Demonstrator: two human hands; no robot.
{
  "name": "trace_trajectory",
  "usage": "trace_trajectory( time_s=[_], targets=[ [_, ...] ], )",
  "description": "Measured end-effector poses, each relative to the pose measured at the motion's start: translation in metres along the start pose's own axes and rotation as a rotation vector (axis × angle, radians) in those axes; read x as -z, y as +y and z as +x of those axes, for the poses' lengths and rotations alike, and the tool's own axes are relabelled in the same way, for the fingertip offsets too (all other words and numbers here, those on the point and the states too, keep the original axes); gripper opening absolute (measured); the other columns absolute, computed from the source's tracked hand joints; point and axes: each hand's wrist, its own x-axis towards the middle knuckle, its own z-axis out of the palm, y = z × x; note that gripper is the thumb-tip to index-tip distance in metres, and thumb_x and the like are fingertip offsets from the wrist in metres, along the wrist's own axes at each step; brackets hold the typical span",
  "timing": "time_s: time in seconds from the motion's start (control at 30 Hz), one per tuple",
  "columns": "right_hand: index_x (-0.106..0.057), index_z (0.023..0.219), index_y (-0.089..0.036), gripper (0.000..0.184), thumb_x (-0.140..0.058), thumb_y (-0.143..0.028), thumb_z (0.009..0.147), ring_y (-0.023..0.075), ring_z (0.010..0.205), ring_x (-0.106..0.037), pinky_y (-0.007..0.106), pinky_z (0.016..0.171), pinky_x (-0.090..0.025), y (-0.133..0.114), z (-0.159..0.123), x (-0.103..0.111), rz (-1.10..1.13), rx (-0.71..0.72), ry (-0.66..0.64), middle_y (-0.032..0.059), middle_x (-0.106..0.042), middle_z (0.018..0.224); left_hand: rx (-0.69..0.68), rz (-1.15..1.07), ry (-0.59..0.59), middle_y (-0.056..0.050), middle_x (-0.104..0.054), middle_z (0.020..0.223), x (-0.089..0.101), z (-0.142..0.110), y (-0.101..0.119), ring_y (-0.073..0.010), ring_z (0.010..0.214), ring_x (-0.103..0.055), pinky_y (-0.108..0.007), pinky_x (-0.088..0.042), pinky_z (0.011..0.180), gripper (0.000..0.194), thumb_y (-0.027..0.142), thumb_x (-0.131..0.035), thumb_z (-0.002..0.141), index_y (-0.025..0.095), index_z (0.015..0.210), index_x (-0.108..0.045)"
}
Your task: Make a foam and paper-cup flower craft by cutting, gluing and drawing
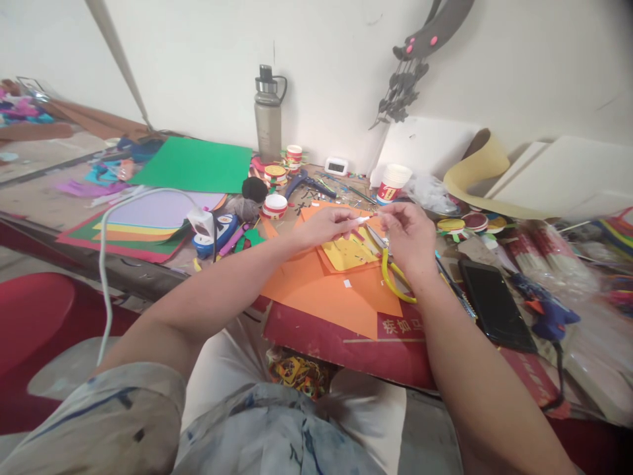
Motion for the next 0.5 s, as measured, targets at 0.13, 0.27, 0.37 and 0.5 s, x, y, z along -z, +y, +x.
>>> trace_trajectory(
  time_s=[0.13,0.27,0.37,0.5],
  targets=[
    [-0.072,0.1,-0.025,0.017,-0.069,-0.039,0.091,0.0137,0.066,-0.062,0.031,0.067,-0.057,0.006,0.004,-0.001,0.144,-0.151,0.042,-0.0037,-0.065,0.076,-0.038,-0.012,0.007,0.002,-0.058,0.073,0.002,0.0,-0.001,-0.0067,0.062,-0.05,-0.023,-0.034,0.056,0.042,0.056,-0.07,0.099,0.016,0.086,-0.064],
    [-0.073,0.1,-0.026,0.033,-0.081,-0.052,0.083,0.0125,0.069,-0.062,0.03,0.067,-0.06,0.013,0.008,-0.002,0.392,-0.312,0.019,-0.0026,-0.068,0.082,-0.122,-0.077,0.01,0.002,-0.056,0.07,0.003,0.001,-0.005,-0.0056,0.059,-0.047,-0.023,-0.034,0.057,0.046,0.057,-0.069,0.1,0.017,0.08,-0.06],
    [-0.074,0.09,-0.024,0.036,-0.088,-0.052,0.073,0.012,0.071,-0.063,0.029,0.068,-0.061,0.015,0.006,-0.006,0.507,-0.398,-0.023,-0.0004,-0.069,0.084,-0.152,-0.149,0.015,0.0,-0.064,0.077,0.003,0.002,-0.006,-0.0053,0.06,-0.05,-0.022,-0.033,0.056,0.048,0.062,-0.07,0.098,0.016,0.086,-0.064],
    [-0.078,0.092,-0.023,0.03,-0.083,-0.047,0.075,0.0109,0.068,-0.061,0.026,0.064,-0.055,0.008,-0.003,-0.014,0.431,-0.404,-0.033,-0.0013,-0.071,0.08,-0.194,-0.194,-0.011,-0.005,-0.074,0.095,0.002,0.003,-0.006,-0.0052,0.065,-0.055,-0.022,-0.036,0.057,0.052,0.066,-0.073,0.094,0.015,0.098,-0.069]
  ],
)
